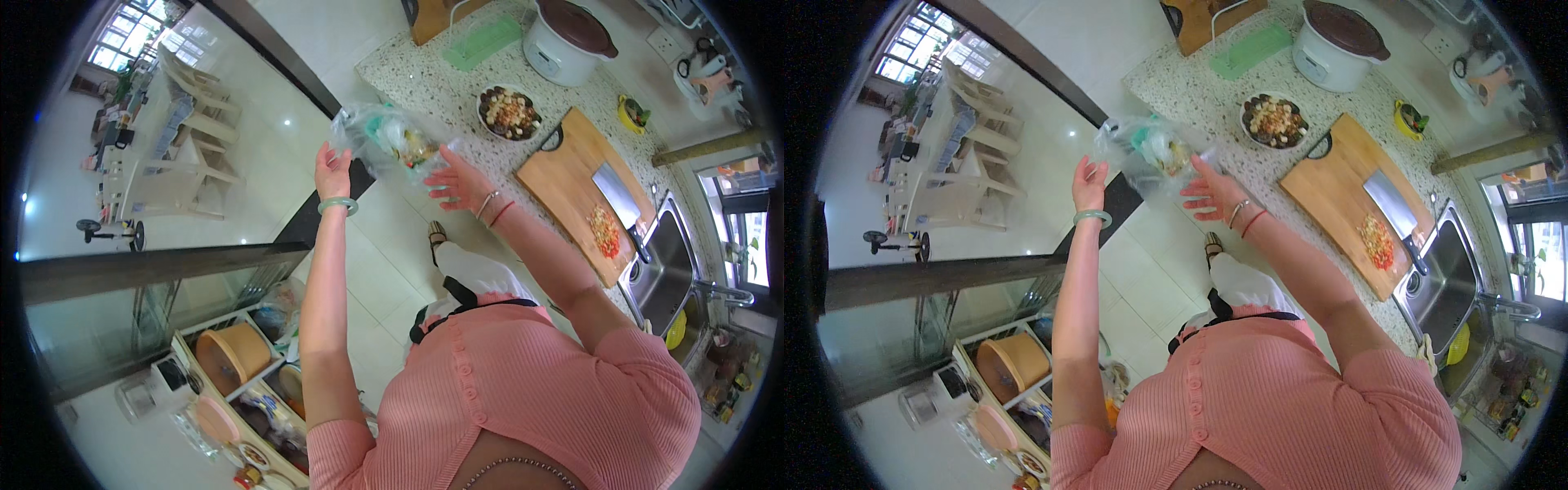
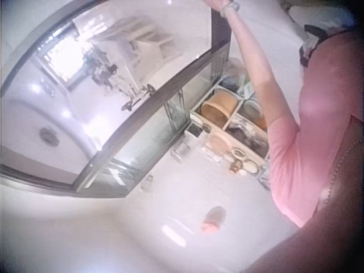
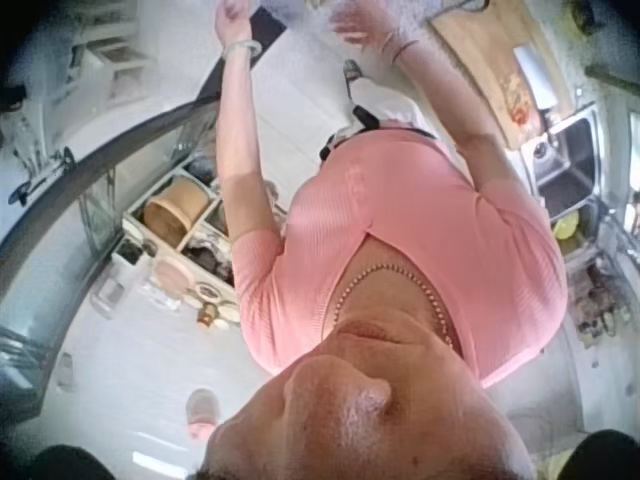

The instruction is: The person chops red and white vegetables on a wooden cutting board using a cleaver. After chopping, they wash their hands at the sink, dry them with a towel, and walk through the living room.

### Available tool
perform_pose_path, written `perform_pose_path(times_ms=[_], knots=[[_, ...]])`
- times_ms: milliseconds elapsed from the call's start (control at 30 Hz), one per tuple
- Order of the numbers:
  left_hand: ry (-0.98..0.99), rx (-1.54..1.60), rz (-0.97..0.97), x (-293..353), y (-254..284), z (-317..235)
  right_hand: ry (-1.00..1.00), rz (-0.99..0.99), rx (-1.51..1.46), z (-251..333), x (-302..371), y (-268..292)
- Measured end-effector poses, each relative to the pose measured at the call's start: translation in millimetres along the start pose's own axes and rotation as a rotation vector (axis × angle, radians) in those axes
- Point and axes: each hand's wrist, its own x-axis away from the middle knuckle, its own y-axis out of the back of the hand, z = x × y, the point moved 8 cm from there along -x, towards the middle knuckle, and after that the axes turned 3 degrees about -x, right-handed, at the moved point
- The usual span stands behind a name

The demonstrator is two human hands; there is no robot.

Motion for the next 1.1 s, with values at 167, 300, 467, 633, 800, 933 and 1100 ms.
perform_pose_path(times_ms=[167,300,467,633,800,933,1100], knots=[[-0.051,-0.34,-0.078,-98,6,25,0.15,-0.05,-0.061,16,-12,-6],[-0.051,-0.346,0.179,-124,-39,17,0.163,-0.164,-0.144,38,1,14],[-0.131,0.03,0.112,-138,-50,-39,0.258,-0.205,-0.167,54,9,23],[-0.083,0.342,0.244,-131,-54,-102,0.294,-0.256,-0.226,20,32,14],[-0.102,0.375,0.296,-112,-56,-130,0.352,-0.242,-0.276,32,37,9],[-0.093,0.323,0.312,-126,-51,-112,0.327,-0.257,-0.216,28,32,13],[-0.01,0.338,0.248,-140,-27,-53,0.188,-0.398,0.354,51,52,36]])
